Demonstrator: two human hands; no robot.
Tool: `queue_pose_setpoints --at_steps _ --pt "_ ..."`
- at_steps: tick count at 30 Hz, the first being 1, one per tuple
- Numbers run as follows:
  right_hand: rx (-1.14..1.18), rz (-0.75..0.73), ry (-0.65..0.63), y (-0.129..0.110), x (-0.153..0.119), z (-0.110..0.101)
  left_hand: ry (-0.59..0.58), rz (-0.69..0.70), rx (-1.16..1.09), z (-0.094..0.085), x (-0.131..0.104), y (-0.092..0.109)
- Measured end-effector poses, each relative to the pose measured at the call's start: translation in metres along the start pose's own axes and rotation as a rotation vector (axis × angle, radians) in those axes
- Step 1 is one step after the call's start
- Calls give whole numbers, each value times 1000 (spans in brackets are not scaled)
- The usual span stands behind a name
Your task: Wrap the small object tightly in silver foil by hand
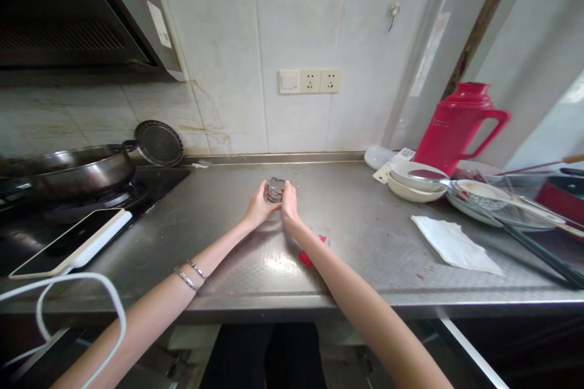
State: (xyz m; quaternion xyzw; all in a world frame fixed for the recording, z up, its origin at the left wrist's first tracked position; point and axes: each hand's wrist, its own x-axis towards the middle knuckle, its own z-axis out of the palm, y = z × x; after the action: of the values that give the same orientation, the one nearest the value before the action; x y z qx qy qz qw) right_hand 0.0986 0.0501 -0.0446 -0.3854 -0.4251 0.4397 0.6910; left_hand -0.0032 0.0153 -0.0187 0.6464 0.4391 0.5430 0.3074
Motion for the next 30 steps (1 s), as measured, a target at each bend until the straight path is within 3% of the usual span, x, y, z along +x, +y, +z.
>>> queue_pose_setpoints --at_steps 4,7,11,16,23,30 --pt "-32 36 92 -10 8 -10 -156 17 -228 3 6 -7" --pt "-60 58 110 -20 13 -16 -162 -18 -295 0 12 -12" --pt "-98 80 48 -28 12 -18 -154 -40 -173 -5 12 -12" --pt "-147 98 -34 -30 9 -18 -322 -17 -222 -3 7 -8" --pt "-120 109 -43 -26 12 -16 -151 -40 -100 0 7 -16" --pt "-91 58 -43 -25 2 -4 48 -78 71 -5 6 -5"
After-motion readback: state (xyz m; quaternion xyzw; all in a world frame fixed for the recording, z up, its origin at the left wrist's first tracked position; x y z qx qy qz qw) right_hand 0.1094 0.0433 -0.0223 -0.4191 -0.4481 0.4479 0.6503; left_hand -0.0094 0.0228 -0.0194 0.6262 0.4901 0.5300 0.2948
